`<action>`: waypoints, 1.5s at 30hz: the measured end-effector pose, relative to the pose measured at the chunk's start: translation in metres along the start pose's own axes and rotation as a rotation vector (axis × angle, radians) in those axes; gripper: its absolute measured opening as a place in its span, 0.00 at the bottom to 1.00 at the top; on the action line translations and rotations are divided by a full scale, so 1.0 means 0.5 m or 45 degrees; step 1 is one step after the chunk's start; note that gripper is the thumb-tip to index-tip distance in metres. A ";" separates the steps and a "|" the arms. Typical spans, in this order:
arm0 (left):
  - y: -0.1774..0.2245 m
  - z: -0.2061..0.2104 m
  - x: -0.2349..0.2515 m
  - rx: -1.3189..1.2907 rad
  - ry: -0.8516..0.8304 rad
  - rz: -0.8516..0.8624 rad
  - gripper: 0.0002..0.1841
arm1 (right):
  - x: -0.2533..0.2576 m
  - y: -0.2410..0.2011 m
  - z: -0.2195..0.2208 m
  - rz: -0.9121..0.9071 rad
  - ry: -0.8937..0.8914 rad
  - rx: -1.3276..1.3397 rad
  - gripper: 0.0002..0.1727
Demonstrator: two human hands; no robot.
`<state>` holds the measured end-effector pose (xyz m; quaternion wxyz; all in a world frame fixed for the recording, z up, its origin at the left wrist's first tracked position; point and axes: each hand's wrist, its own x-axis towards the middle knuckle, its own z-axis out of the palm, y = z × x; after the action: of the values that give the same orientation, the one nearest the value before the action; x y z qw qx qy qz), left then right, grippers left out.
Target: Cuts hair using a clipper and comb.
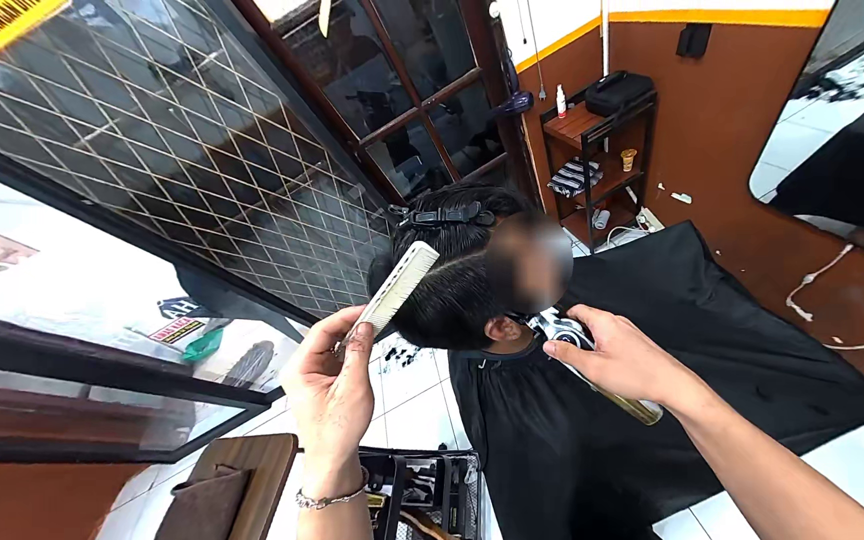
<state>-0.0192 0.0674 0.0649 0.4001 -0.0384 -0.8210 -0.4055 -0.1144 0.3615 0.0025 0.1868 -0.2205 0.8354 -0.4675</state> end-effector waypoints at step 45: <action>0.026 0.043 -0.105 0.512 -0.632 0.393 0.13 | -0.050 0.072 0.010 -0.214 0.234 1.485 0.23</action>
<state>0.0080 0.1047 0.0296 0.2444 -0.1798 -0.9412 -0.1487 -0.0976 0.3882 -0.0285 0.1662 -0.1054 0.4332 -0.8796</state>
